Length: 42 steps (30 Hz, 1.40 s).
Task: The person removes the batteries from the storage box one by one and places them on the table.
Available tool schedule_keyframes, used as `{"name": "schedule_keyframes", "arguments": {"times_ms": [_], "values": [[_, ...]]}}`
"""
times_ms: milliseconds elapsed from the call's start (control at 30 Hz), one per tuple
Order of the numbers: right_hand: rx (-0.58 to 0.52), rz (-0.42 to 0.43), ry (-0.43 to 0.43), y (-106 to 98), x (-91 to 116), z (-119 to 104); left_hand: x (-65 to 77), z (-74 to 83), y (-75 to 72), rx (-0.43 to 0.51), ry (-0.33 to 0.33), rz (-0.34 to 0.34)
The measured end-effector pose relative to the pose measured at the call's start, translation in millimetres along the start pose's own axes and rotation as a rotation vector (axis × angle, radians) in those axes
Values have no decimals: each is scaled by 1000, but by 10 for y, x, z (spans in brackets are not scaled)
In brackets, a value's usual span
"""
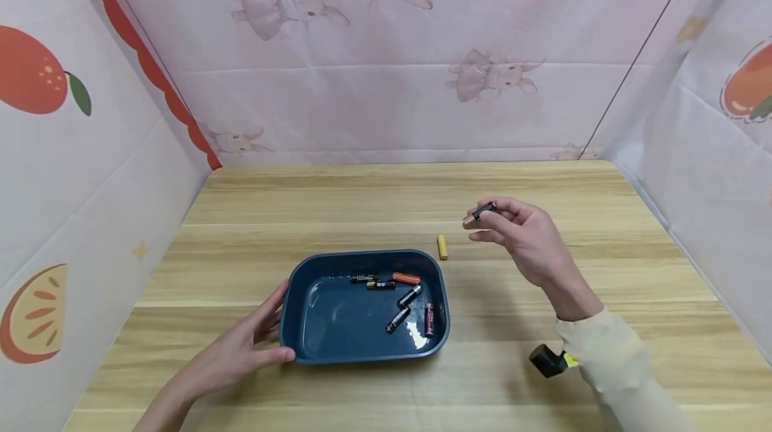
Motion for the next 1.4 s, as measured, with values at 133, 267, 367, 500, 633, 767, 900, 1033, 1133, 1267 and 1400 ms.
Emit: {"name": "schedule_keyframes", "arguments": {"times_ms": [133, 267, 367, 500, 633, 767, 900, 1033, 1133, 1267, 1400], "values": [[2, 31, 36, -94, 18, 89, -2, -1, -4, -9, 7, 5], [27, 57, 92, -169, 34, 244, -7, -8, -6, -11, -2, 6], [48, 64, 130, -205, 43, 363, -11, -7, -3, -7, -8, 0], [84, 47, 189, -236, 62, 546, -15, 3, 0, -1, -4, -8], [102, 35, 230, -266, 90, 736, -19, 4, -3, 1, -6, -6], [102, 30, 264, -293, 128, 910, -21, -1, -6, -1, -11, -1], [152, 24, 298, -312, 158, 1031, -21, -1, -5, -9, -4, 4], [208, 31, 335, -330, 160, 1113, -19, 1, -4, -17, 10, 11], [264, 38, 366, -343, 152, 1157, -19, -1, -3, -20, 15, 16], [354, 47, 396, -366, 132, 1202, -23, -19, -2, -17, -1, 21], [461, 50, 408, -370, 101, 1241, -20, -39, -4, -16, -14, 25]]}}
Point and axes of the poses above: each hand's wrist, its own x-axis away from the middle knuckle, its own y-axis out of the palm, z = x × y, the point moved 10 cm from there along -x, towards the middle knuckle, and after that the axes turned 11 degrees about -y, right-handed, at the moved point
